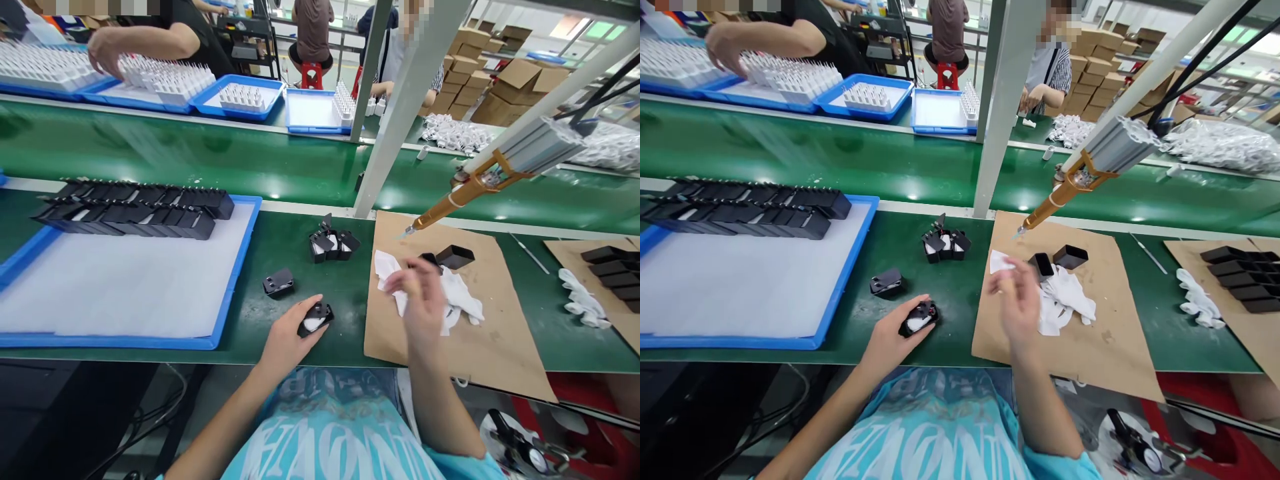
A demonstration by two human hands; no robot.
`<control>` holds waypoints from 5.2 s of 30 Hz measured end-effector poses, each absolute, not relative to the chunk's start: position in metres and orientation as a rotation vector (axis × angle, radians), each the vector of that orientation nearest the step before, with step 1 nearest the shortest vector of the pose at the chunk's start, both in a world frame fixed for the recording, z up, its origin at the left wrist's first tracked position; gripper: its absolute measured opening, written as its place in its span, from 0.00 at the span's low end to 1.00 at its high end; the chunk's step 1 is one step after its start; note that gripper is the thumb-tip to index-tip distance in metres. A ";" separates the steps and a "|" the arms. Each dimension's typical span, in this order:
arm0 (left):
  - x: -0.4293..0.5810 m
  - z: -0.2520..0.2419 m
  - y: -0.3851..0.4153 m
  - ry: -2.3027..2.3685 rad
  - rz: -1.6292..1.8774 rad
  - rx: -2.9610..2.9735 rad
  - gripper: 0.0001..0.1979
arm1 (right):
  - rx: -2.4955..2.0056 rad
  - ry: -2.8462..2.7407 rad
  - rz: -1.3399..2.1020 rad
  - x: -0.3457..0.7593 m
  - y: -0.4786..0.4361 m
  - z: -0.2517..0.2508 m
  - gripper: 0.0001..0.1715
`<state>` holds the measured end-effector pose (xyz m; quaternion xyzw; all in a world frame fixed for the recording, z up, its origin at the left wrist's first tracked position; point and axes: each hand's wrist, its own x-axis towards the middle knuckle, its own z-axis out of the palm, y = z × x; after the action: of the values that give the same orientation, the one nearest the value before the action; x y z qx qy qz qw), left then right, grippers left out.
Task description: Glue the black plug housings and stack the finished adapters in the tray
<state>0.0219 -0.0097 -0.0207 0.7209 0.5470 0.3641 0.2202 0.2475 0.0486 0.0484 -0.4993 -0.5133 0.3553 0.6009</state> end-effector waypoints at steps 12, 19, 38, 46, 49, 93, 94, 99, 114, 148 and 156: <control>-0.013 0.012 0.012 1.294 0.356 2.059 0.22 | -0.923 -1.261 1.081 0.313 0.181 0.067 0.42; -0.011 -0.008 -0.010 1.342 0.719 1.935 0.35 | -0.807 -1.186 1.047 0.278 0.163 0.063 0.33; 0.019 -0.002 -0.003 1.536 1.101 2.012 0.18 | -0.551 -0.950 1.208 0.172 0.050 0.090 0.30; 0.020 0.004 -0.003 1.496 1.153 2.060 0.18 | -0.464 -0.950 1.200 0.172 0.050 0.087 0.24; 0.021 0.005 -0.003 1.506 1.168 2.059 0.17 | -0.485 -0.958 1.190 0.172 0.050 0.087 0.24; -0.011 -0.022 -0.001 1.470 0.950 2.054 0.19 | -1.103 -0.990 0.621 0.292 0.118 0.049 0.21; -0.011 -0.022 -0.001 1.460 0.944 2.030 0.19 | -1.121 -0.982 0.618 0.296 0.123 0.050 0.21; -0.013 -0.020 -0.003 1.418 0.900 1.931 0.22 | -1.018 -0.926 0.227 0.295 0.136 0.055 0.23; -0.014 -0.053 0.010 1.278 0.648 1.844 0.28 | -1.079 -3.072 -0.002 -0.047 0.358 0.106 0.38; -0.001 0.006 0.018 1.327 1.268 2.171 0.18 | -1.401 -2.614 0.322 0.297 0.107 0.034 0.16; 0.007 0.032 0.049 1.413 0.930 2.372 0.19 | -1.609 -2.241 0.399 0.315 0.116 0.031 0.17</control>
<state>0.0067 0.0493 0.0317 0.8088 0.4820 0.3172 0.1139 0.3153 0.1161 0.0313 -0.5682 -0.7914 0.1409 0.1763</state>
